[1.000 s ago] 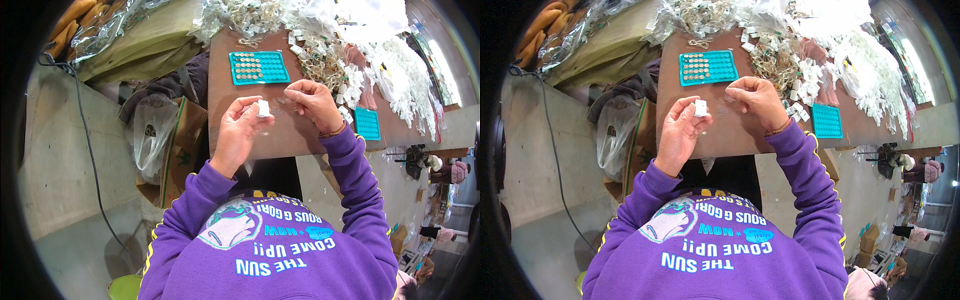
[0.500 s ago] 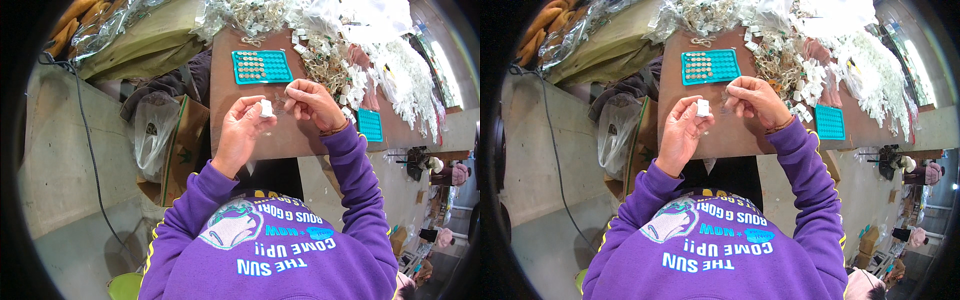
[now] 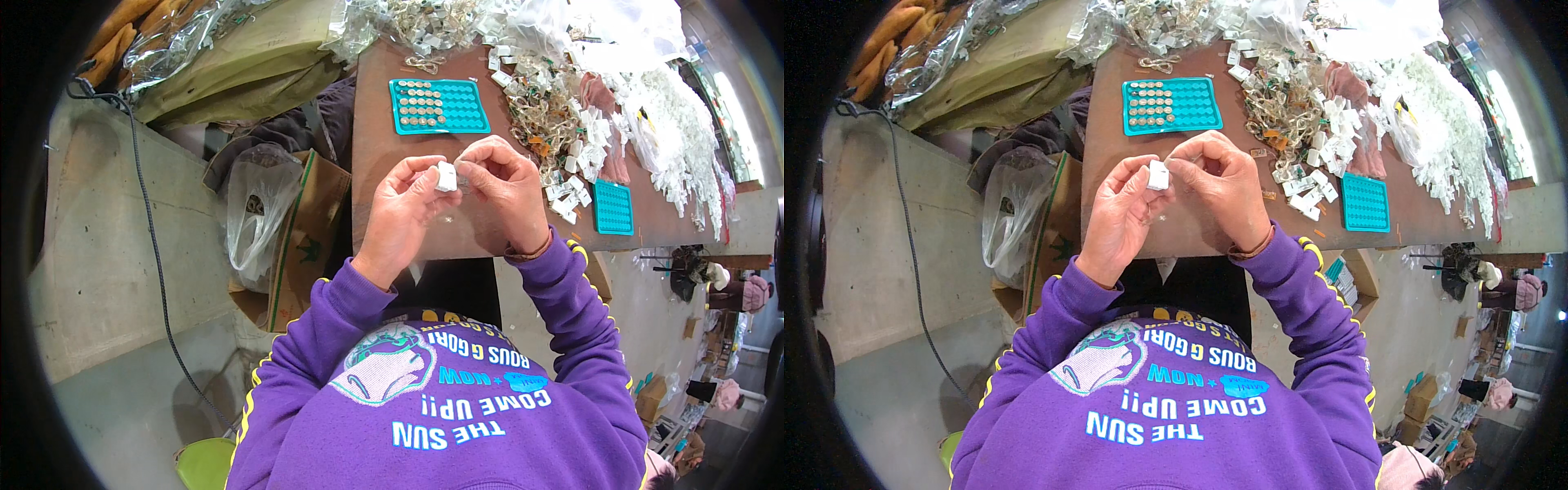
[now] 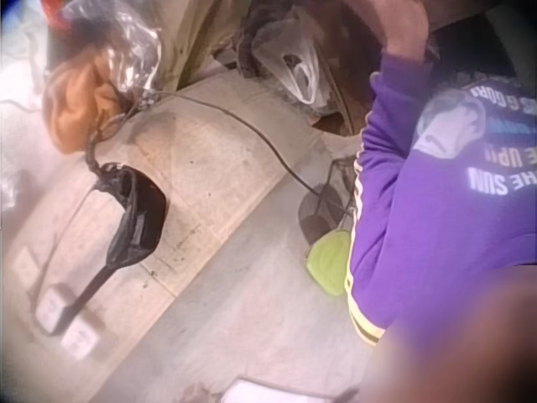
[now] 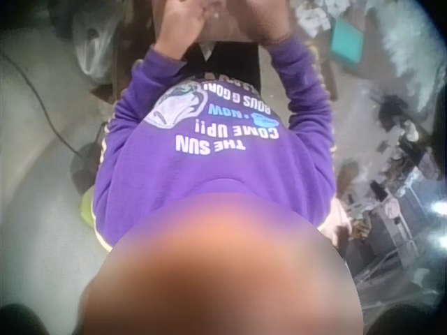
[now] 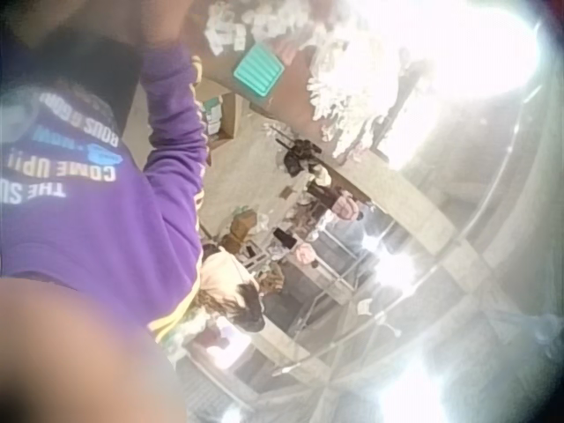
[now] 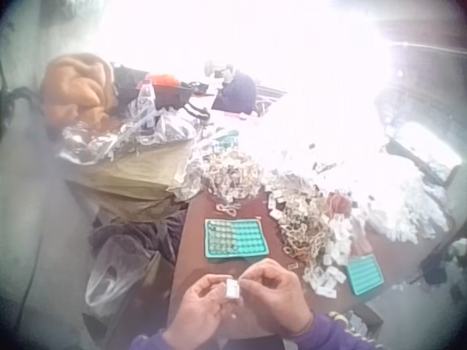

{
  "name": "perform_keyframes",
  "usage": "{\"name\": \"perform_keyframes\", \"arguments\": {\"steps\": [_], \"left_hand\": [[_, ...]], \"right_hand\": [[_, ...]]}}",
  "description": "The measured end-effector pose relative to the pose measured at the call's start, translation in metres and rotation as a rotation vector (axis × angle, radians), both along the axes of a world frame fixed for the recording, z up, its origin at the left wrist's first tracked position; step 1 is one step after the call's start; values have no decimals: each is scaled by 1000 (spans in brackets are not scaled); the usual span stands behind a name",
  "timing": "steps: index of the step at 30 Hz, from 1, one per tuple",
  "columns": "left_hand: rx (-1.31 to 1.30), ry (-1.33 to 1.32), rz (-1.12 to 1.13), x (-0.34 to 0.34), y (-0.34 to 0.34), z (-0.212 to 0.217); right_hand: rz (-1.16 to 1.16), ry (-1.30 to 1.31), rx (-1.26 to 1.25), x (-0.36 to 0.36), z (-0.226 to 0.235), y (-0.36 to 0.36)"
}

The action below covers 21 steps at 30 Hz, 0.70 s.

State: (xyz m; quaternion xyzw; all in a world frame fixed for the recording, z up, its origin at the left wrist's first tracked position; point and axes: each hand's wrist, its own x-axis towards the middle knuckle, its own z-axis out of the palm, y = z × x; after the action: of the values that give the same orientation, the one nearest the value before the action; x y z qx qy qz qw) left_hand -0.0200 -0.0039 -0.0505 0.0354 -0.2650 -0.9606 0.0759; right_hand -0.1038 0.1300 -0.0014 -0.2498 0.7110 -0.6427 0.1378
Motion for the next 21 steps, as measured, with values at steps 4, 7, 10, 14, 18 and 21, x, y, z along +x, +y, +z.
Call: {"name": "perform_keyframes", "arguments": {"steps": [4,7,10,14,18,21], "left_hand": [[-4,-14,-2,0,0,1],[-6,-12,-10,0,0,0],[-14,-21,-4,0,1,-1],[-53,-30,9,-1,0,0],[-71,-49,14,-1,1,4],[-79,-49,7,1,1,6]], "right_hand": [[-52,263,57,4,-3,0],[-27,323,90,5,0,1],[-14,361,74,7,0,0],[-29,346,84,10,-5,0],[-2,239,-18,7,-5,1],[28,285,4,7,1,4]]}}
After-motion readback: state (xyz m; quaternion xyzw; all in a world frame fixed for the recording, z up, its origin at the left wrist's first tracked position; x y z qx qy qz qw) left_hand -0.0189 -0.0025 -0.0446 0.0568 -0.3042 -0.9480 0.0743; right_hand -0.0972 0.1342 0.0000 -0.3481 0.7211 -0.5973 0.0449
